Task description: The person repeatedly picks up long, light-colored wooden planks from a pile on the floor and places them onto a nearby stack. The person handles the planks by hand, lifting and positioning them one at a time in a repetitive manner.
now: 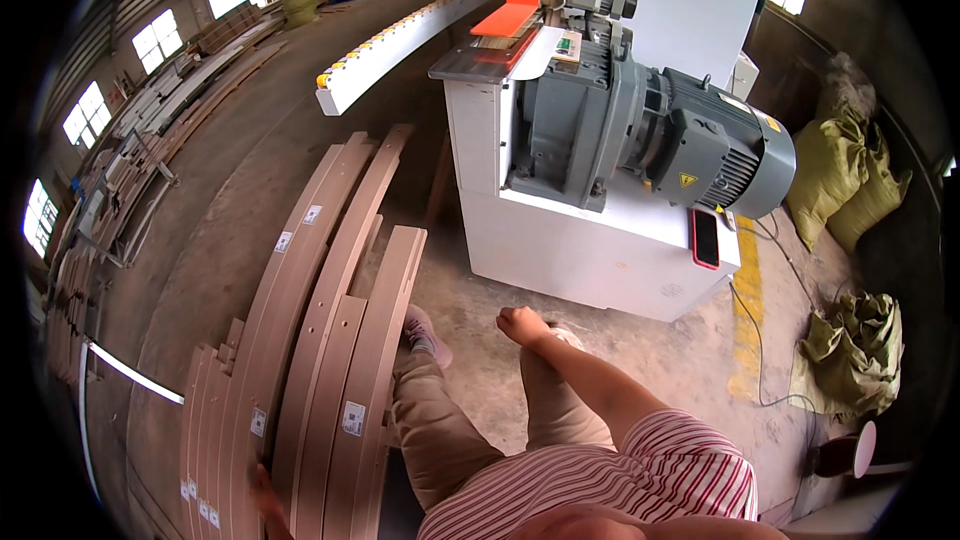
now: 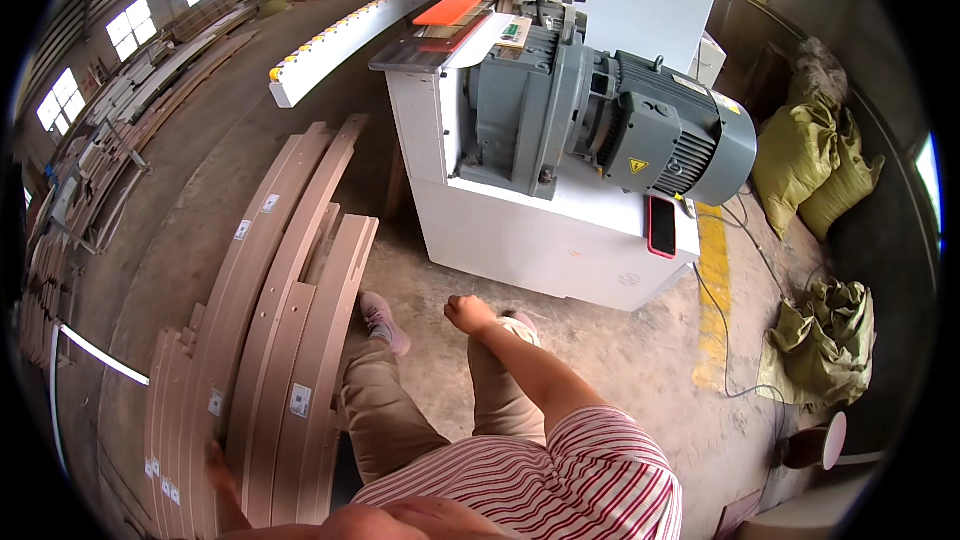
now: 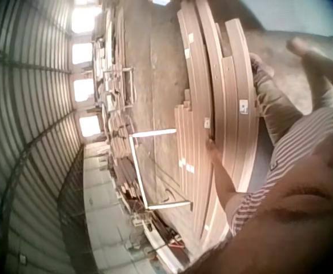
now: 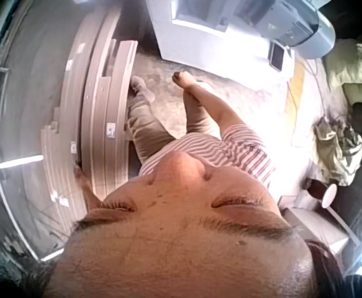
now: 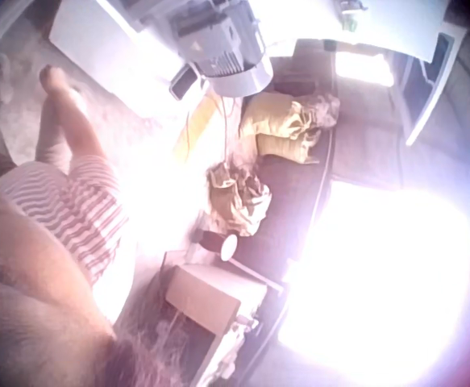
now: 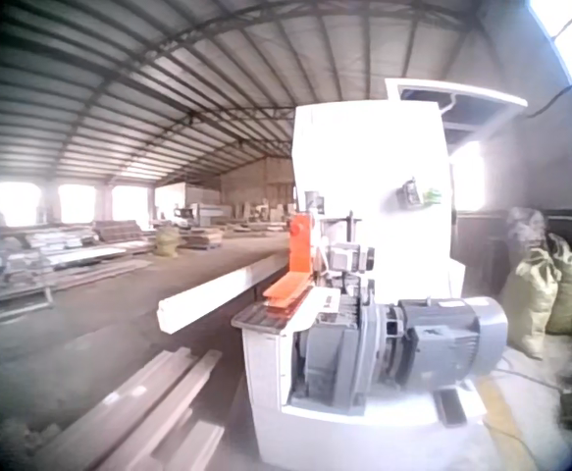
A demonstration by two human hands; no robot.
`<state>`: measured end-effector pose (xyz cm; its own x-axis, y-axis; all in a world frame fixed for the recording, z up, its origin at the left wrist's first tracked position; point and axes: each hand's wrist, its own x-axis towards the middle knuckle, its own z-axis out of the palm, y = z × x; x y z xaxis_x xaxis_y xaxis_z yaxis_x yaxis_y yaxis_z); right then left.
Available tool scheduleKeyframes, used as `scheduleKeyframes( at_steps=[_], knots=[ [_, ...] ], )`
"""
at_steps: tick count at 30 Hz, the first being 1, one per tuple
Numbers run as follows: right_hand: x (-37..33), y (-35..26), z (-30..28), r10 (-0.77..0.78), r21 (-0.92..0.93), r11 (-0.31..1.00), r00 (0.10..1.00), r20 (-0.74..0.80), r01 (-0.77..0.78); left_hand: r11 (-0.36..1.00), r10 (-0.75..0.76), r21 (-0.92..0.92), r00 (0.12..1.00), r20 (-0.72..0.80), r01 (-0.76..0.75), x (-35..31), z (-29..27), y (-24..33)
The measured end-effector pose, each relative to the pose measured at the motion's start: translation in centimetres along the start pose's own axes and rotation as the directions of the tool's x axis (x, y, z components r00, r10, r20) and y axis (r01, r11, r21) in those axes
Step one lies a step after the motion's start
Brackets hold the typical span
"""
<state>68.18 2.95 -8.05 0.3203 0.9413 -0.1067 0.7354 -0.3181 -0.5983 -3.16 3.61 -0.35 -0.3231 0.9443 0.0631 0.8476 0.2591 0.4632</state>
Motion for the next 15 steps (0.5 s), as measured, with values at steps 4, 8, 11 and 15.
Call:
scheduleKeyframes(
  at_steps=[4,8,11,15],
  knots=[
    [0.3,-1.0,0.6,-0.017,0.020,1.000,1.000,0.011,0.017,0.979,0.145,0.146,0.989,0.002,-0.144,1.6,0.7,-4.0],
    [0.3,-0.7,0.8,-0.021,-0.021,1.000,1.000,-0.010,0.021,0.954,0.214,0.183,0.967,0.140,-0.238,2.8,1.0,-3.7],
    [0.2,-0.4,1.1,-0.013,-0.037,0.999,0.999,-0.040,0.012,0.961,0.275,0.027,0.961,0.026,-0.275,2.1,1.3,-1.9],
    [0.1,-1.0,1.4,-0.006,-0.075,0.997,1.000,-0.001,0.006,0.975,0.199,-0.065,0.969,-0.146,-0.210,1.7,1.7,-2.8]
  ],
)
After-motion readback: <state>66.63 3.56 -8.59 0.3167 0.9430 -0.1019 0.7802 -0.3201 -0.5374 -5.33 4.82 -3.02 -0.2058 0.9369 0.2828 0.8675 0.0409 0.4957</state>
